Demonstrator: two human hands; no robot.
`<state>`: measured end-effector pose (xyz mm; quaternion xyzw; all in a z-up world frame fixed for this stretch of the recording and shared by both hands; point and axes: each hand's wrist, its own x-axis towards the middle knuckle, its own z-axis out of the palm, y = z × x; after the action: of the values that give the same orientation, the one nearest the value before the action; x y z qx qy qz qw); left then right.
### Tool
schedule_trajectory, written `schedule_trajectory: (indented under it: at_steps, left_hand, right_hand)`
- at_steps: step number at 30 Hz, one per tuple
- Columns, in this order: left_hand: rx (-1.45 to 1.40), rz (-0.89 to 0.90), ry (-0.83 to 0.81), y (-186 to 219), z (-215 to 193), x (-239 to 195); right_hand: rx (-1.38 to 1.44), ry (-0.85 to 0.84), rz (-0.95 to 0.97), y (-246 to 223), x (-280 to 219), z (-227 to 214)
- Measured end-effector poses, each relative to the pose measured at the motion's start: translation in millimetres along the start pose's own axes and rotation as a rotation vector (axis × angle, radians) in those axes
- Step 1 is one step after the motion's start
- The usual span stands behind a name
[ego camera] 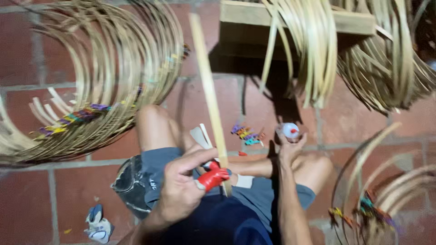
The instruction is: The person sits on the floor and assembles a basket by applying glue to thin wooden strips and securing them with colorful clips. They repeatedly pick up strips, apply adhesive, and attach them to a growing circular frame.
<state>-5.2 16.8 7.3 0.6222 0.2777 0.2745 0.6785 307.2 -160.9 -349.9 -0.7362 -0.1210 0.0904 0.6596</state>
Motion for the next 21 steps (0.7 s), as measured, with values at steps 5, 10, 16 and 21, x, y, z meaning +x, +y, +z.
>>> schedule_trajectory:
  at_steps: [5, 10, 16, 21]
  left_hand:
    - [-0.112, -0.062, 0.013, 8.9, 6.6, -1.4]
    - [-0.048, -0.053, 0.020, 12.8, 7.5, -6.1]
    - [-0.023, 0.039, -0.013, 7.7, 15.7, -1.9]
    - [0.015, 0.056, -0.013, 6.5, 18.6, -3.0]
  right_hand:
    - [-0.165, 0.054, 0.145, -20.9, 18.5, 27.5]
    - [-0.194, -0.183, -0.147, -102.4, 6.0, 22.4]
    - [-0.413, -0.491, -0.659, -279.3, -18.9, -3.4]
    - [-0.679, -0.688, -0.998, -393.2, -24.2, -0.9]
